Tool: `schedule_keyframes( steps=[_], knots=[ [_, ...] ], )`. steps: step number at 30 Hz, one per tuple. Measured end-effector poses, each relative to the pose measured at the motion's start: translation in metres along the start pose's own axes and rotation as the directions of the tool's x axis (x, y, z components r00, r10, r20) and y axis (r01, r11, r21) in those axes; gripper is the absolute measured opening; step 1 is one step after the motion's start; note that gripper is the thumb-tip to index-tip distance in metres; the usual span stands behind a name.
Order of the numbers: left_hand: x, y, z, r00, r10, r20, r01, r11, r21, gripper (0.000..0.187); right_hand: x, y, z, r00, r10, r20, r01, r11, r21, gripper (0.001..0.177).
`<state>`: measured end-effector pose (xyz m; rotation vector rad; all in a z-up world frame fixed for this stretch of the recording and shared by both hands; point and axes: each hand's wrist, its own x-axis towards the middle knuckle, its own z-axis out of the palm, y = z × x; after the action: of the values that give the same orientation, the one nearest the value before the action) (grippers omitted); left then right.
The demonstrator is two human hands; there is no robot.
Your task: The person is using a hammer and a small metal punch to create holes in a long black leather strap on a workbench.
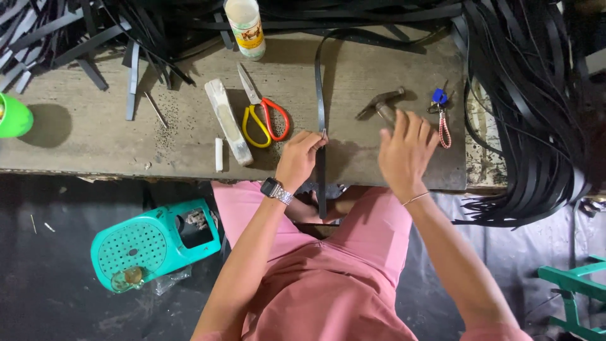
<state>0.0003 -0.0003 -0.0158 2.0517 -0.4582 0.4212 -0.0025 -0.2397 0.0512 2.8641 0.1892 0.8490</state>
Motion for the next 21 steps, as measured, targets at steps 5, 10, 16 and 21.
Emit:
schedule_keyframes(
  steps=[5, 10, 16, 21],
  knots=[
    [0.004, 0.007, -0.003, 0.996, -0.057, -0.075, 0.049, 0.994, -0.102, 0.015, -0.005, -0.043, 0.020, 0.968, -0.247, 0.045, 0.169, 0.774, 0.610, 0.046],
    [0.011, 0.012, -0.010, 0.986, -0.146, -0.083, 0.137, 0.985, -0.104, 0.013, 0.005, -0.055, 0.014, 0.939, -0.330, 0.096, 0.183, 0.717, 0.673, 0.055],
    [0.017, 0.021, -0.021, 0.917, -0.385, -0.102, 0.341, 0.892, -0.298, 0.012, 0.002, -0.054, 0.008, 0.918, -0.333, 0.216, 0.105, 0.729, 0.677, 0.062],
    [0.015, 0.023, -0.020, 0.870, -0.488, -0.076, 0.375, 0.752, -0.542, 0.020, -0.003, -0.054, -0.005, 0.909, -0.338, 0.243, 0.088, 0.727, 0.681, 0.060]
  ],
)
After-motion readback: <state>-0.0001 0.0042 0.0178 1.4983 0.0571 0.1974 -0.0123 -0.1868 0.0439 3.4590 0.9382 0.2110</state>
